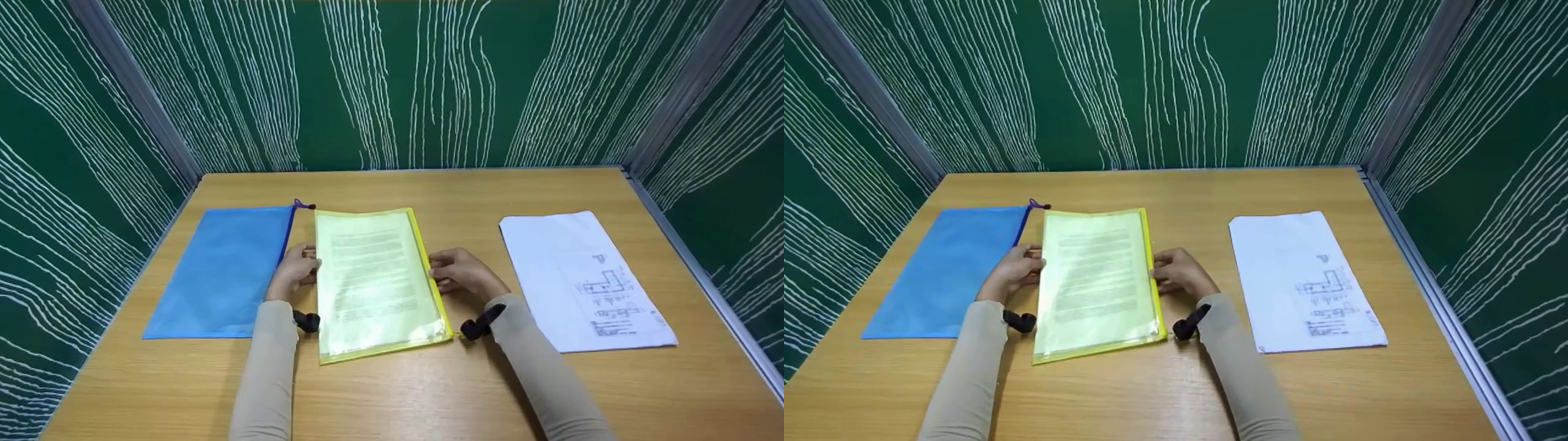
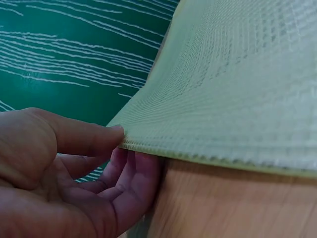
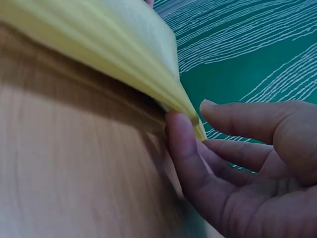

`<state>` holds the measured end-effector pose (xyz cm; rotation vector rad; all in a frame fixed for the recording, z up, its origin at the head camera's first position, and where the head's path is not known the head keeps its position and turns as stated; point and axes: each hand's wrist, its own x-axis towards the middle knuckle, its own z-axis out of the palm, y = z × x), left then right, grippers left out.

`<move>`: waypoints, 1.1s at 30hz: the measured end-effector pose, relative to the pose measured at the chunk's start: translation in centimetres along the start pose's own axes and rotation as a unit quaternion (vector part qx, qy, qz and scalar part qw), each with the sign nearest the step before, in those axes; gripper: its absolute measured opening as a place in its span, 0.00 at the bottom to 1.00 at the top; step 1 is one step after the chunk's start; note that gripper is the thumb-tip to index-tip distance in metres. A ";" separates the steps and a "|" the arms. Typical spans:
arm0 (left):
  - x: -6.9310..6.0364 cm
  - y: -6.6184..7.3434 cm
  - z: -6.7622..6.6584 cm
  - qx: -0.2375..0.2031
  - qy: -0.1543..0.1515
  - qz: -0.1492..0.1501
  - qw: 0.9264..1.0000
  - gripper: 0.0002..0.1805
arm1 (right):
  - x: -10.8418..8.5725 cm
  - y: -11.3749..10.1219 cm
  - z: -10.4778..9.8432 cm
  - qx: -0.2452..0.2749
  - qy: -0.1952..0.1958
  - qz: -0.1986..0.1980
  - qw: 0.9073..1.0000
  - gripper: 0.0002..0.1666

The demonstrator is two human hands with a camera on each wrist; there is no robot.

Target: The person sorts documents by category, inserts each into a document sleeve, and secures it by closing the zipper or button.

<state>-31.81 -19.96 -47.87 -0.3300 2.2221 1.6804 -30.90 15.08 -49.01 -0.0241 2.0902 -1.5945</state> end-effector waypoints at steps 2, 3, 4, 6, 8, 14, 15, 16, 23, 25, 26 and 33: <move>0.0 0.1 0.1 0.005 -0.001 0.005 1.000 0.29 | 0.0 0.1 0.0 -0.004 -0.001 -0.003 1.000 0.34; 0.0 0.1 0.2 0.008 0.000 0.008 1.000 0.29 | 0.0 0.2 0.0 -0.007 -0.003 -0.005 1.000 0.34; -0.1 0.1 0.2 0.011 0.001 0.009 1.000 0.29 | 0.0 0.3 0.0 -0.005 -0.004 -0.006 1.000 0.34; -0.1 0.2 0.2 0.015 0.003 0.009 1.000 0.29 | -0.1 0.4 0.0 -0.004 -0.008 -0.009 1.000 0.33; -0.1 0.4 0.2 0.017 0.003 0.006 1.000 0.29 | -0.1 0.4 0.0 -0.002 -0.013 -0.009 1.000 0.33; -0.1 0.6 0.4 0.014 -0.004 0.005 1.000 0.30 | -0.4 0.5 -0.3 -0.001 -0.026 -0.030 0.999 0.34; -0.1 0.6 0.5 0.011 -0.005 0.005 1.000 0.30 | -0.5 0.6 -0.4 0.000 -0.027 -0.036 0.999 0.34; -0.1 0.7 0.5 0.009 -0.007 0.006 1.000 0.30 | -0.6 0.6 -0.5 0.000 -0.029 -0.044 0.999 0.35; 0.1 1.0 1.8 0.001 -0.012 0.014 1.000 0.28 | -1.6 0.7 -1.8 0.007 -0.017 -0.064 0.998 0.36; 0.2 1.2 2.4 0.001 -0.012 0.019 1.000 0.28 | -2.0 0.8 -2.3 0.007 -0.008 -0.056 0.998 0.36; 0.3 1.2 2.7 0.002 -0.013 0.022 1.000 0.27 | -2.2 0.8 -2.6 0.008 -0.004 -0.052 0.999 0.35; 0.7 1.7 4.7 0.003 -0.017 0.033 0.999 0.27 | -3.5 1.4 -4.4 0.011 0.009 -0.047 0.999 0.36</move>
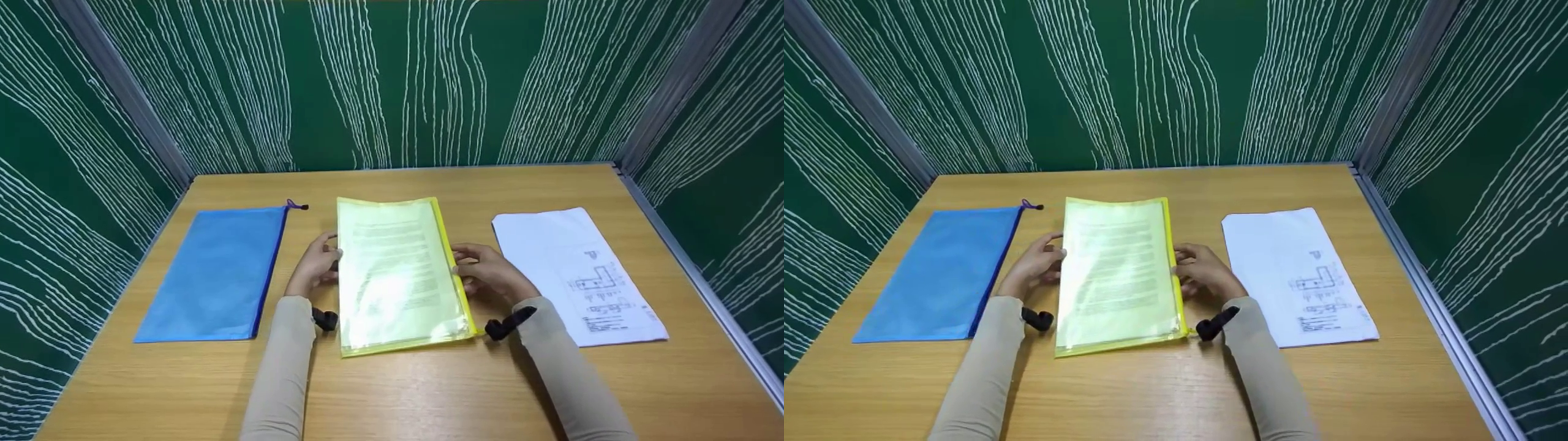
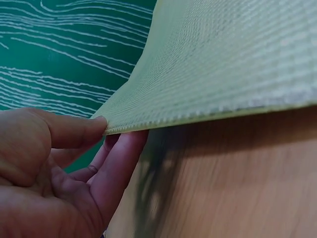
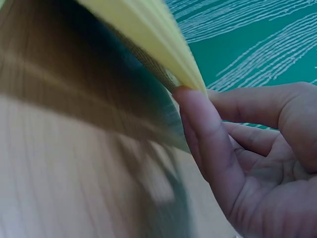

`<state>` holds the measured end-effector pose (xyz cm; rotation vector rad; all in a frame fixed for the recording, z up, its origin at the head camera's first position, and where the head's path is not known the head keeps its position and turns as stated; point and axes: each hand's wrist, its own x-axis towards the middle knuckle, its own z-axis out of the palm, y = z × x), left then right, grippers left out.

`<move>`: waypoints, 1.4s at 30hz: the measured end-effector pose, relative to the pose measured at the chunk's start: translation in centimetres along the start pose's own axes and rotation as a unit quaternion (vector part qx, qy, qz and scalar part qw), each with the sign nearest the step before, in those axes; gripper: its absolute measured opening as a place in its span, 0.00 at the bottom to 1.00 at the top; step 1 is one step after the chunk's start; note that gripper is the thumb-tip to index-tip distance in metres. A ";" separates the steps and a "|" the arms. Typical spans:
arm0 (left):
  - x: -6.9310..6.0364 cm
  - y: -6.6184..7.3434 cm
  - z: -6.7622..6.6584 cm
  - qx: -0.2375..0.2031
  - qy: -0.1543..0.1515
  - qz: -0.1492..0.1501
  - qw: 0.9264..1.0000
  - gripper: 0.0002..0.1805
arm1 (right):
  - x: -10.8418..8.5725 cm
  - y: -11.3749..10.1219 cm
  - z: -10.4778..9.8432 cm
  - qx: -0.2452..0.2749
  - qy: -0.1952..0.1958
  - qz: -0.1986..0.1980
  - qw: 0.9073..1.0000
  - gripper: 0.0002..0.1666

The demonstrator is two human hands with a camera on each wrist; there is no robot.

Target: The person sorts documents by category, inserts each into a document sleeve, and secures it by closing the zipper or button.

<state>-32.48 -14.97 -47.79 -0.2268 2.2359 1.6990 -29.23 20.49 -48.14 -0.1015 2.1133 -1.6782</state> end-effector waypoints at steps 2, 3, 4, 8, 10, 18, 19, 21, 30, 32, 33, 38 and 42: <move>0.1 0.2 0.5 0.000 -0.001 0.002 1.000 0.27 | -0.2 0.1 -0.4 -0.007 0.004 0.000 1.000 0.36; 0.1 0.3 0.7 -0.001 -0.002 0.003 1.000 0.27 | -0.3 0.1 -0.7 -0.013 0.006 0.001 1.000 0.36; 0.1 0.4 1.0 -0.002 -0.002 0.005 1.000 0.27 | -0.4 0.2 -0.9 -0.018 0.007 0.001 1.000 0.36; 0.3 0.8 1.9 -0.006 -0.008 0.021 1.000 0.27 | -0.7 0.4 -2.0 -0.044 0.008 0.001 0.999 0.36; 0.4 1.0 2.4 -0.007 -0.010 0.026 1.000 0.27 | -0.9 0.4 -2.5 -0.053 0.008 0.004 0.999 0.37; 0.9 1.4 4.3 -0.011 -0.017 0.047 0.999 0.27 | -1.8 1.1 -4.2 -0.034 0.003 0.007 0.999 0.37; 0.9 1.4 4.5 -0.010 -0.017 0.049 0.999 0.27 | -1.9 1.2 -4.3 -0.031 0.002 0.006 0.999 0.38; 1.1 1.5 4.8 -0.010 -0.018 0.048 0.999 0.27 | -2.1 1.3 -4.6 -0.027 0.003 0.007 1.000 0.38; 1.5 1.8 6.3 -0.012 -0.017 0.056 0.998 0.28 | -2.7 1.5 -5.9 -0.032 0.019 0.016 0.999 0.38; 1.6 1.9 6.6 -0.012 -0.018 0.058 0.998 0.28 | -2.7 1.6 -6.2 -0.040 0.019 0.018 0.999 0.38; 1.6 1.9 6.8 -0.012 -0.019 0.059 0.998 0.28 | -2.8 1.6 -6.3 -0.044 0.020 0.020 0.999 0.38; 1.6 2.0 7.4 -0.009 -0.024 0.058 0.998 0.29 | -2.9 1.9 -6.8 -0.058 0.026 0.019 0.998 0.38; 1.7 2.0 7.8 -0.001 -0.026 0.059 0.998 0.30 | -3.1 2.3 -7.2 -0.059 0.030 0.015 0.998 0.38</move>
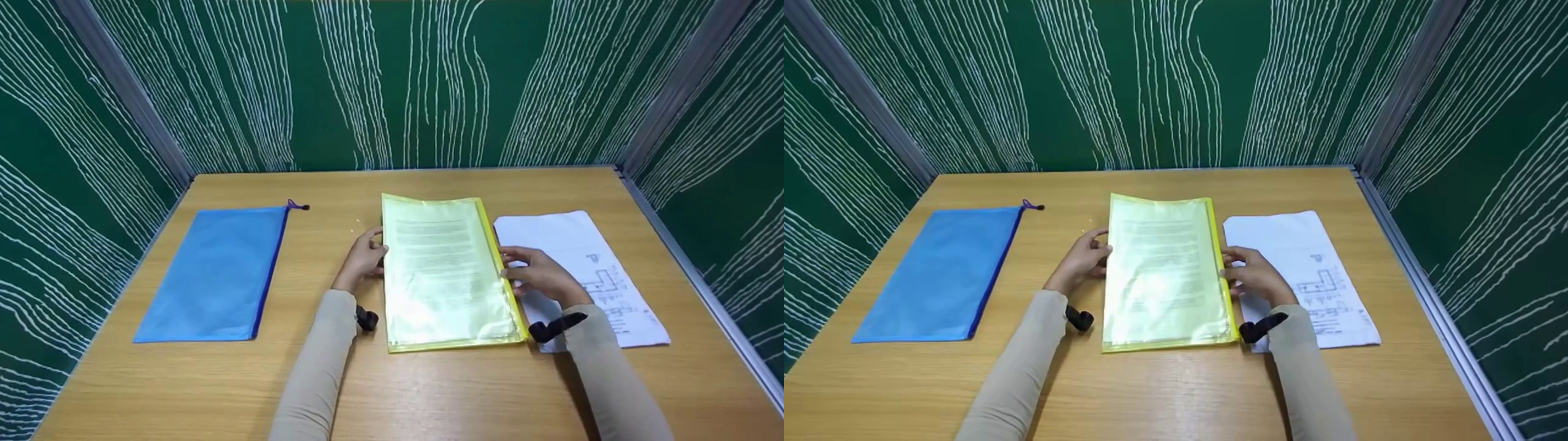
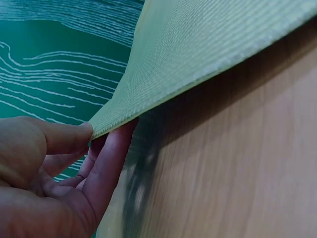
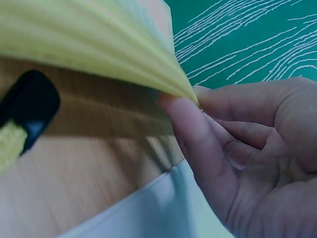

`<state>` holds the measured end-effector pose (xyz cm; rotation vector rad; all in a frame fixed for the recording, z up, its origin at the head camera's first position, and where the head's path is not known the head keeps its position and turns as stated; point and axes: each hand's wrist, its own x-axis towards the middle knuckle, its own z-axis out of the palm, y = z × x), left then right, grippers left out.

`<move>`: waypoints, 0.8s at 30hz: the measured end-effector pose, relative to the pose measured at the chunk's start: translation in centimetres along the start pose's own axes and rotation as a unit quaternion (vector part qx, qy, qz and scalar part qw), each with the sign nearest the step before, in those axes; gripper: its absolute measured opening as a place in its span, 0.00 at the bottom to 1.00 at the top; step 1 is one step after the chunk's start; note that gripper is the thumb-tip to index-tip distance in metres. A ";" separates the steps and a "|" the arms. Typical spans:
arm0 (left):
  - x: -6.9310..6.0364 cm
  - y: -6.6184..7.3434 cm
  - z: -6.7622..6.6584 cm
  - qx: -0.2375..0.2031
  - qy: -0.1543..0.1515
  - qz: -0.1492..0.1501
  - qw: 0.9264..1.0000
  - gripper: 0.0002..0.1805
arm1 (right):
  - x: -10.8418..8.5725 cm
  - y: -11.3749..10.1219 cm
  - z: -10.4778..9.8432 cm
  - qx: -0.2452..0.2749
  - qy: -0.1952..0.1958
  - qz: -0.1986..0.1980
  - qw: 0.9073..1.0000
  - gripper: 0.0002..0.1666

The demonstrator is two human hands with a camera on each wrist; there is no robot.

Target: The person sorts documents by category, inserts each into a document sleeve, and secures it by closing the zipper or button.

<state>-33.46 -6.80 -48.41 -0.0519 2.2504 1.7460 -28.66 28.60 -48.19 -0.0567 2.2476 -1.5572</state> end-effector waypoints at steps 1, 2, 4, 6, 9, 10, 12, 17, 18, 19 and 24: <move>0.0 0.0 0.1 0.005 -0.001 0.001 1.000 0.30 | 0.0 0.1 0.0 0.000 0.001 -0.003 1.000 0.38; 0.1 0.0 0.1 0.008 -0.002 0.003 1.000 0.30 | -0.1 0.2 -0.1 0.001 0.001 -0.005 1.000 0.37; 0.2 -0.1 0.3 0.015 -0.004 0.004 1.000 0.30 | -0.1 0.3 -0.1 0.003 0.000 -0.009 1.000 0.37; 0.2 -0.1 0.3 0.026 -0.005 0.008 1.000 0.30 | -0.1 0.5 -0.2 0.006 -0.002 -0.012 1.000 0.36; 0.2 -0.2 0.4 0.031 -0.005 0.010 0.999 0.30 | -0.1 0.5 -0.3 0.005 -0.002 -0.006 1.000 0.36; 0.1 -0.2 0.4 0.032 -0.005 0.011 0.999 0.30 | -0.1 0.5 -0.3 0.005 -0.001 -0.004 1.000 0.36; 0.1 -0.2 0.5 0.031 -0.006 0.012 0.999 0.29 | -0.2 0.5 -0.3 0.000 0.002 -0.002 1.000 0.36; 0.0 -0.3 0.6 0.033 -0.011 0.013 0.999 0.30 | -0.3 0.7 -0.3 -0.019 0.005 0.010 1.000 0.37; 0.0 -0.3 0.6 0.032 -0.012 0.012 0.999 0.30 | -0.3 0.8 -0.3 -0.023 0.004 0.011 1.000 0.38; 0.0 -0.3 0.6 0.030 -0.013 0.011 0.999 0.29 | -0.3 0.8 -0.3 -0.023 0.004 0.014 1.000 0.38; 0.0 -0.3 0.5 0.025 -0.017 0.006 1.000 0.28 | -0.2 1.0 -0.2 -0.017 0.006 0.018 1.000 0.39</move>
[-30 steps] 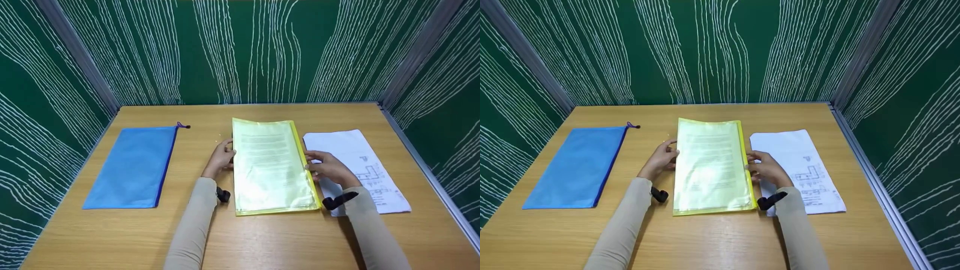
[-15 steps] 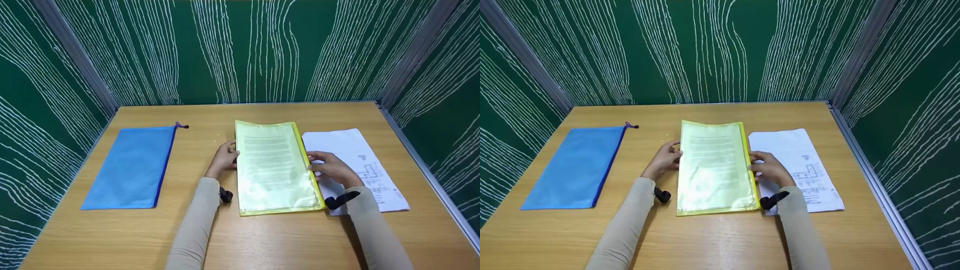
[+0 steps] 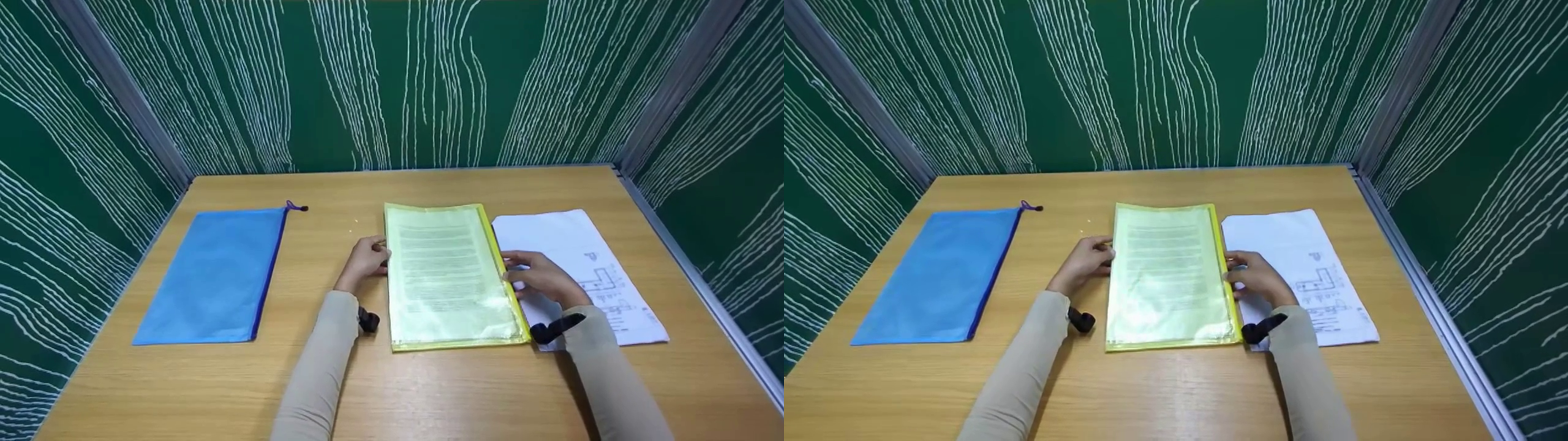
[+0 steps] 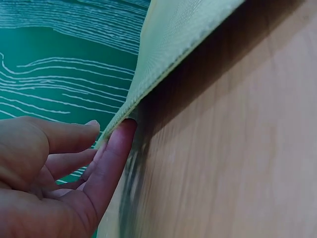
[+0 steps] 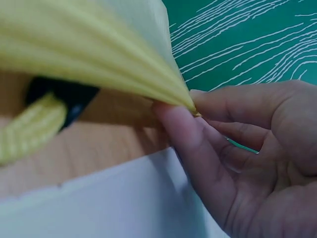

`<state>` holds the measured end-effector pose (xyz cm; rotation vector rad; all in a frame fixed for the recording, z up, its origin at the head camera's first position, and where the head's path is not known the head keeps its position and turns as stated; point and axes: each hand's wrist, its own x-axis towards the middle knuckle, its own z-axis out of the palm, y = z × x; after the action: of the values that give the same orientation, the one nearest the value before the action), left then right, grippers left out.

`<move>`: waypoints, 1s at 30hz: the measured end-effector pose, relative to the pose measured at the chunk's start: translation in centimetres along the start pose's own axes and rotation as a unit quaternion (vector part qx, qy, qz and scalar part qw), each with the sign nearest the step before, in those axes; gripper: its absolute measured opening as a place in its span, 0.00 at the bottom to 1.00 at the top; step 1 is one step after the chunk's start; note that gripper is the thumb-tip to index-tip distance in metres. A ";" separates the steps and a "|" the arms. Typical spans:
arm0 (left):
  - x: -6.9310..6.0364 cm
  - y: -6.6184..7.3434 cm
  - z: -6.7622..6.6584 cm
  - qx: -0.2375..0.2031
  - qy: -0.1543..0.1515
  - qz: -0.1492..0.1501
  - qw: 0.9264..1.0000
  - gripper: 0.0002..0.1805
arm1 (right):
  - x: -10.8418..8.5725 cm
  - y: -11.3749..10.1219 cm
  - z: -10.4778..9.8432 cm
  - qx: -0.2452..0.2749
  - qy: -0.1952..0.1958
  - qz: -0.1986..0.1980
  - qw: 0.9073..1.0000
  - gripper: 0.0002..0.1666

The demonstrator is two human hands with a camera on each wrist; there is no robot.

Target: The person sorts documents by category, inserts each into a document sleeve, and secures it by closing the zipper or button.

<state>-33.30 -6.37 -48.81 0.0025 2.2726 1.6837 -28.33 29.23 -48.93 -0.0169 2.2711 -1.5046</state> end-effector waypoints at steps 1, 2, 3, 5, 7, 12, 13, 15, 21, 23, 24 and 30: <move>0.0 0.0 0.0 0.000 -0.001 -0.001 1.000 0.27 | 0.0 0.0 0.0 -0.001 0.001 0.004 1.000 0.39; -0.1 -0.1 0.0 0.002 -0.002 -0.001 1.000 0.26 | 0.0 0.0 0.0 -0.003 0.002 0.006 1.000 0.39; -0.1 -0.2 0.0 0.003 -0.002 -0.002 1.000 0.26 | 0.0 0.1 0.1 -0.006 0.002 0.008 1.000 0.40; -0.2 -0.2 -0.1 0.004 0.000 -0.004 1.000 0.25 | 0.0 0.1 0.1 -0.010 0.004 0.011 1.000 0.40; -0.3 -0.2 -0.2 0.004 -0.001 -0.007 1.000 0.24 | 0.1 0.1 0.1 -0.011 0.005 0.008 1.000 0.39; -0.4 0.1 -0.4 -0.004 0.001 -0.014 1.000 0.23 | 0.0 -0.1 0.3 -0.017 0.012 -0.003 1.000 0.38; -0.4 0.1 -0.5 -0.007 0.002 -0.017 1.000 0.23 | 0.0 -0.2 0.3 -0.020 0.014 -0.002 1.000 0.38; -0.4 0.0 -0.6 -0.016 0.006 -0.022 1.000 0.23 | 0.0 -0.3 0.3 -0.027 0.018 0.002 0.999 0.39; -0.4 -0.2 -0.8 -0.032 0.011 -0.024 0.999 0.23 | -0.1 -0.5 0.3 -0.030 0.029 0.033 0.999 0.40; -0.4 -0.2 -1.0 -0.026 0.013 -0.023 0.999 0.23 | -0.1 -0.5 0.3 -0.031 0.034 0.040 0.998 0.39; -0.5 -0.2 -1.1 -0.021 0.014 -0.022 0.999 0.23 | -0.1 -0.5 0.3 -0.031 0.034 0.039 0.998 0.39; -0.7 -0.2 -1.5 0.008 0.018 -0.003 1.000 0.22 | -0.1 -0.5 0.6 -0.029 0.037 0.010 0.999 0.34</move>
<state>-32.99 -7.95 -48.44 -0.0298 2.3099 1.6750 -28.10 28.51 -48.66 0.0447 2.3663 -1.4506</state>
